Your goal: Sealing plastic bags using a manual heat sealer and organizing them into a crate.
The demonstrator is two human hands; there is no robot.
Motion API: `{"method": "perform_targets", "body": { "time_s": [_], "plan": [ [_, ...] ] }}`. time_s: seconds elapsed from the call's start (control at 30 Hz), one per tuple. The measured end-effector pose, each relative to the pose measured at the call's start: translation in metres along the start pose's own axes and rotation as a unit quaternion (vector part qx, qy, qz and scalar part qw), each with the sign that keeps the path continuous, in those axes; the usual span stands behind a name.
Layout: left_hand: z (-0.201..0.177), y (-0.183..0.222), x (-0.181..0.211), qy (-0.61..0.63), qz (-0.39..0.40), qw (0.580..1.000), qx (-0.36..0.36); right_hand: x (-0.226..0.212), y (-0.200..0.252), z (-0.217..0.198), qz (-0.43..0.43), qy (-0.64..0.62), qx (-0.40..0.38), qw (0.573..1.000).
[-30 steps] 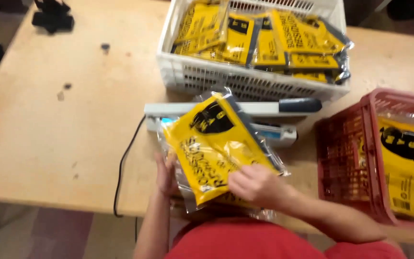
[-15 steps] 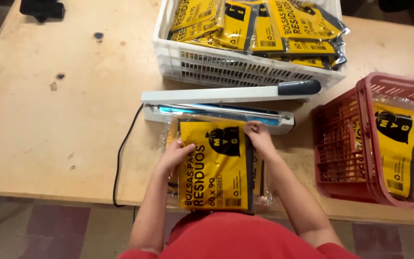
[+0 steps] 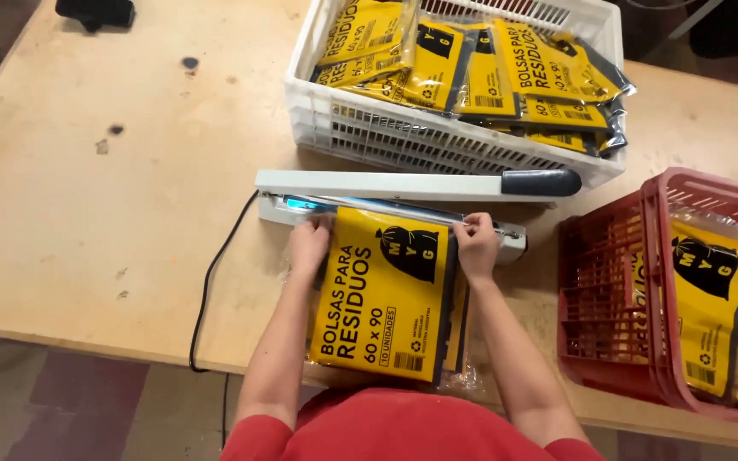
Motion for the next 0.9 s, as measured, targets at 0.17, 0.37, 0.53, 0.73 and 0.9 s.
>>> {"method": "perform_targets", "body": {
  "time_s": [0.17, 0.37, 0.53, 0.73, 0.9],
  "plan": [
    [0.012, -0.006, -0.007, 0.009, -0.028, 0.999, 0.018, -0.003, 0.010, -0.008, -0.082, 0.122, 0.030, 0.989],
    [-0.014, 0.022, 0.019, 0.035, -0.066, 0.997, 0.012, -0.104, 0.009, -0.062, -0.043, -0.147, -0.176, 0.972],
    [-0.007, 0.015, 0.012, 0.102, -0.087, 0.991, 0.030, -0.156, -0.040, -0.063, -0.047, -0.480, -0.250, 0.840],
    [-0.003, 0.011, 0.001, 0.093, -0.054, 0.993, 0.043, -0.154, -0.063, -0.007, -0.314, 0.222, -0.242, 0.891],
    [0.026, -0.021, -0.034, 0.061, -0.055, 0.995, 0.057, -0.114, -0.055, 0.023, -0.218, 0.235, -0.298, 0.899]
  ]
}}
Point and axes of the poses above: each hand's wrist, its own y-axis away from the middle knuckle, its own z-axis out of the palm, x = y × z, the point moved 1 cm from there along -y, towards the middle knuckle, and after that the axes turned 12 degrees about x, right-handed, at the moved point
